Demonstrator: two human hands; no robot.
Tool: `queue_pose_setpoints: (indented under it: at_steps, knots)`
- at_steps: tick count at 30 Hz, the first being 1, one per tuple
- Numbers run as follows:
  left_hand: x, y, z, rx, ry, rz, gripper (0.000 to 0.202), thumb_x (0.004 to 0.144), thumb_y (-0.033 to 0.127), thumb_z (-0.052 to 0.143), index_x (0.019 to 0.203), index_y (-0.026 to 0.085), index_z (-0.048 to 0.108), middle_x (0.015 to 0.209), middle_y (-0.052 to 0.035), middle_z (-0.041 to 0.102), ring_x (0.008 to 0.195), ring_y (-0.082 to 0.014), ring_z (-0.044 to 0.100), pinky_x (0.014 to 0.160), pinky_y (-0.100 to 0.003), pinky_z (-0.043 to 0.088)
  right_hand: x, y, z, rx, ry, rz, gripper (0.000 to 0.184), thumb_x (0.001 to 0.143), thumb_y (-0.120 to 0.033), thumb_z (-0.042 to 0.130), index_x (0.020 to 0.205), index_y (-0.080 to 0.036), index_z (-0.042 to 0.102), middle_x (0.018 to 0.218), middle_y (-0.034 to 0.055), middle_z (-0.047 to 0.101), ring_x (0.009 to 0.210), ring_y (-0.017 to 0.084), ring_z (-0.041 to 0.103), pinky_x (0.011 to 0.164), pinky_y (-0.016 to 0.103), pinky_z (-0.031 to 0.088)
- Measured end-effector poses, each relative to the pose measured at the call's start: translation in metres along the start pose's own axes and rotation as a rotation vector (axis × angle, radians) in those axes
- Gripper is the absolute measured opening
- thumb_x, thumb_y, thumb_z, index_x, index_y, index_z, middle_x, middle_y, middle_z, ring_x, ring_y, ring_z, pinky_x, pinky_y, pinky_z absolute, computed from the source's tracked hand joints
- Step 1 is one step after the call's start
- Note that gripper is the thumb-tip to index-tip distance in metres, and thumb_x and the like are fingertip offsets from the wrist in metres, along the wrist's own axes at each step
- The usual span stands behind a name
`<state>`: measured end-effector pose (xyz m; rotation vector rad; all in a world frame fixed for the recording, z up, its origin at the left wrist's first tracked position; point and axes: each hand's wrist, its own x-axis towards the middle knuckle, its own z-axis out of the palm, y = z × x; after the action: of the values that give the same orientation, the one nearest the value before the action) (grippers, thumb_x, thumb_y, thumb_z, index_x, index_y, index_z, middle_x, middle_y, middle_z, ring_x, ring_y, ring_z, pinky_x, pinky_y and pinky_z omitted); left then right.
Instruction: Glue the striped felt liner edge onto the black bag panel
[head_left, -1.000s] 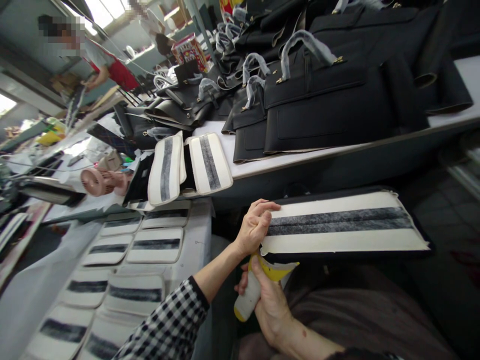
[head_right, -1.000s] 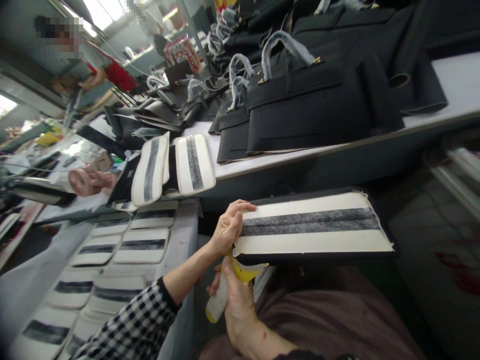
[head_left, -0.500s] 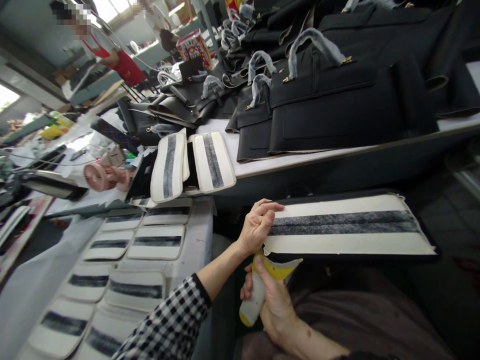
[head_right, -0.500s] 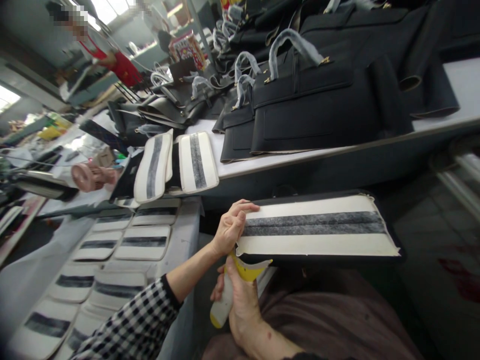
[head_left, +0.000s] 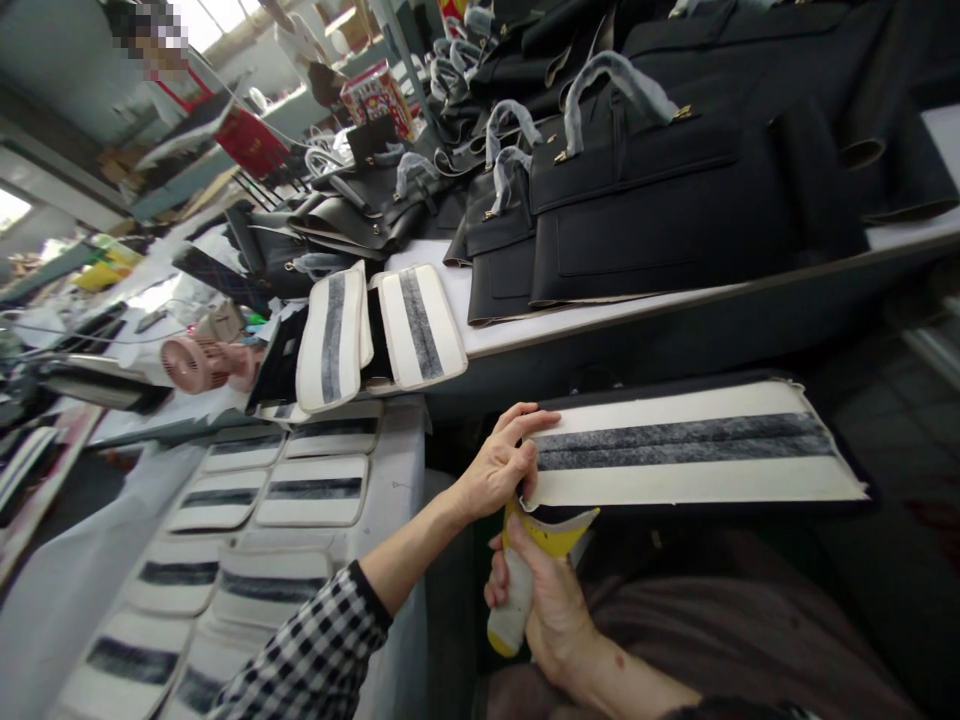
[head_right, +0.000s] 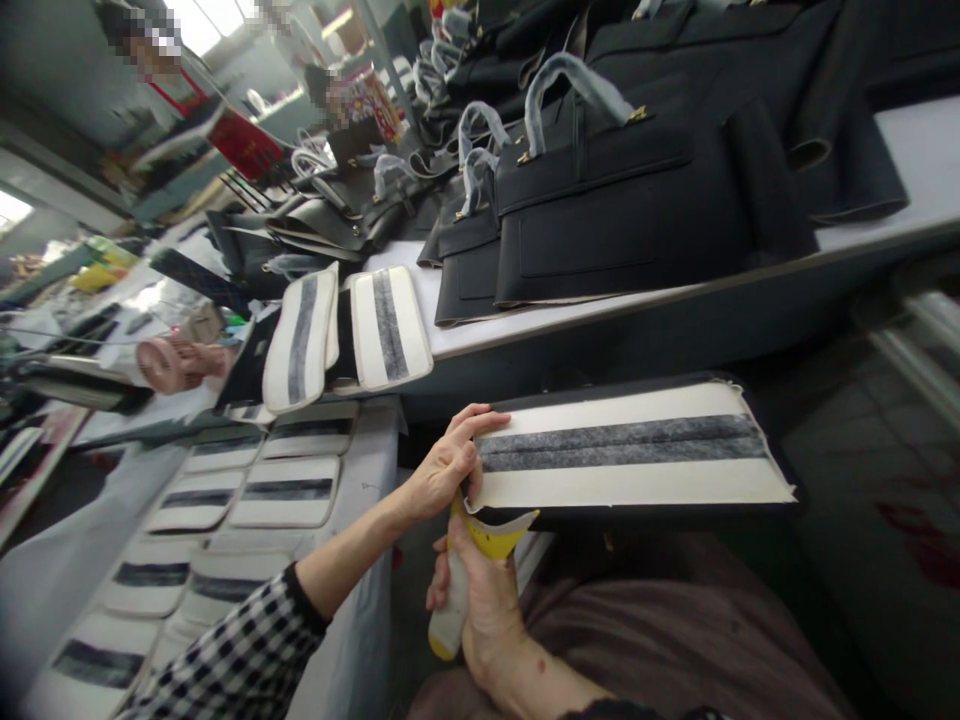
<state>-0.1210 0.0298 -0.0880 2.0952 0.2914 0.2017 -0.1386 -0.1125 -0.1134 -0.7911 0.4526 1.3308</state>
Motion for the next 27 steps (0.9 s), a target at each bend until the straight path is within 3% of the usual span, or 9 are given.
queue_pose_setpoints:
  at_steps: [7, 11, 23, 27]
  knots:
    - [0.001, -0.006, 0.012, 0.039, 0.119, 0.060, 0.069, 0.100, 0.046, 0.031, 0.041, 0.017, 0.053, 0.132, -0.0046, 0.058, 0.130, -0.0244, 0.036, 0.113, -0.040, 0.027, 0.000, -0.003, 0.001, 0.029, 0.017, 0.032, 0.048, 0.052, -0.058, 0.085, 0.063, -0.016, 0.064, 0.041, -0.0031, 0.046, 0.034, 0.010, 0.038, 0.039, 0.026, 0.036]
    - [0.002, -0.007, 0.016, 0.056, 0.188, 0.086, 0.062, 0.099, 0.043, 0.037, 0.047, 0.017, 0.059, 0.125, -0.0074, 0.063, 0.124, -0.0242, 0.042, 0.109, -0.041, 0.033, 0.000, -0.005, 0.001, 0.022, 0.016, 0.047, 0.048, 0.052, -0.059, 0.084, 0.063, -0.017, 0.065, 0.041, -0.0033, 0.046, 0.034, 0.010, 0.037, 0.038, 0.026, 0.034]
    - [0.005, -0.007, 0.020, 0.113, 0.225, 0.119, 0.042, 0.095, 0.035, 0.052, 0.060, 0.018, 0.068, 0.122, -0.0078, 0.064, 0.118, -0.0249, 0.045, 0.103, -0.045, 0.040, -0.005, -0.023, -0.002, -0.064, 0.017, 0.139, 0.059, 0.051, -0.068, 0.082, 0.066, -0.015, 0.060, 0.040, -0.0049, 0.045, 0.032, 0.009, 0.036, 0.036, 0.025, 0.036]
    - [0.004, -0.006, 0.022, 0.174, 0.239, 0.125, 0.041, 0.094, 0.038, 0.055, 0.060, 0.018, 0.065, 0.121, -0.0083, 0.064, 0.118, -0.0250, 0.046, 0.104, -0.045, 0.039, -0.006, -0.031, -0.004, -0.140, -0.007, 0.177, 0.063, 0.053, -0.073, 0.078, 0.068, -0.015, 0.058, 0.040, -0.0057, 0.046, 0.031, 0.008, 0.038, 0.035, 0.023, 0.037]
